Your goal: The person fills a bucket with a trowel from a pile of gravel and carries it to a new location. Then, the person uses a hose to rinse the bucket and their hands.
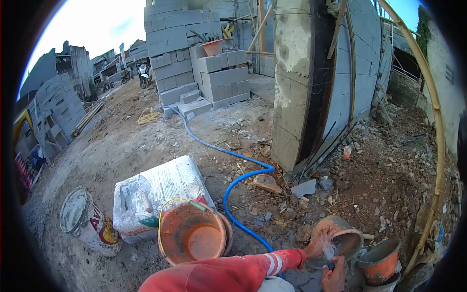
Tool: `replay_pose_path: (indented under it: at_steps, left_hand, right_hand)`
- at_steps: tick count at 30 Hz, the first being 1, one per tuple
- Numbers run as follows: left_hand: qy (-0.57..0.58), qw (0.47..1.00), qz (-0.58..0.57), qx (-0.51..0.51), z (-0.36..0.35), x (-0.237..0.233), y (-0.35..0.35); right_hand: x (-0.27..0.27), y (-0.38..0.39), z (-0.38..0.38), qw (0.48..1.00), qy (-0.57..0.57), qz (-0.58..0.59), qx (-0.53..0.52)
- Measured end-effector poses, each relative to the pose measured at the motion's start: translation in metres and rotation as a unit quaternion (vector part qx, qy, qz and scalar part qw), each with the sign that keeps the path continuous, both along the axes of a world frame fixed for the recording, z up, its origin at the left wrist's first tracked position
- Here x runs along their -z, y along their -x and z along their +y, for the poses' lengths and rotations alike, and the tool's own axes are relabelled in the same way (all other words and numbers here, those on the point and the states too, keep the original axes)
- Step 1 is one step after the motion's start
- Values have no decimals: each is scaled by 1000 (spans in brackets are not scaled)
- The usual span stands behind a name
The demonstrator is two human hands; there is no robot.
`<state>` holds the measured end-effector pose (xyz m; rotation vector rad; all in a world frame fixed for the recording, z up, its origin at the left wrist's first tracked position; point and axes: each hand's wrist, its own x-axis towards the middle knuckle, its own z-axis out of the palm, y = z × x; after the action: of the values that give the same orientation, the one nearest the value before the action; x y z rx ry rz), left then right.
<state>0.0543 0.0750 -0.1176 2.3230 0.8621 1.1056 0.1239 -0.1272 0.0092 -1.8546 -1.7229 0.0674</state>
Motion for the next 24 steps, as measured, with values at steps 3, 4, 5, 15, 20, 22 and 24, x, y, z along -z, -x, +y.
replay_pose_path:
  at_steps: [3, 4, 5, 15, 20, 22, 24]
  left_hand:
    - [52, 998, 26, 0, -16, -40, 19]
    - [76, 997, 16, -3, -19, -51, 22]
    - [72, 997, 13, -2, -15, -40, 15]
    - [49, 997, -61, -22, -4, 7, 11]
    - [91, 995, 17, -24, 8, 16, -3]
    - [115, 993, -3, -33, 2, 13, -3]
    - [135, 991, 3, -20, 6, 15, -2]
  right_hand:
    - [-14, -4, 4, 996, 10, 89, -9]
    - [-23, -9, 9, 987, 89, 130, 17]
    - [-29, -13, 12, 970, 166, 171, 42]
    - [-1, -33, 15, 968, 117, 215, 58]
    - [28, -60, 32, 948, 193, 249, 51]
    - [19, -56, 33, 960, 175, 217, 37]
    - [18, -46, 33, 975, 153, 162, -1]
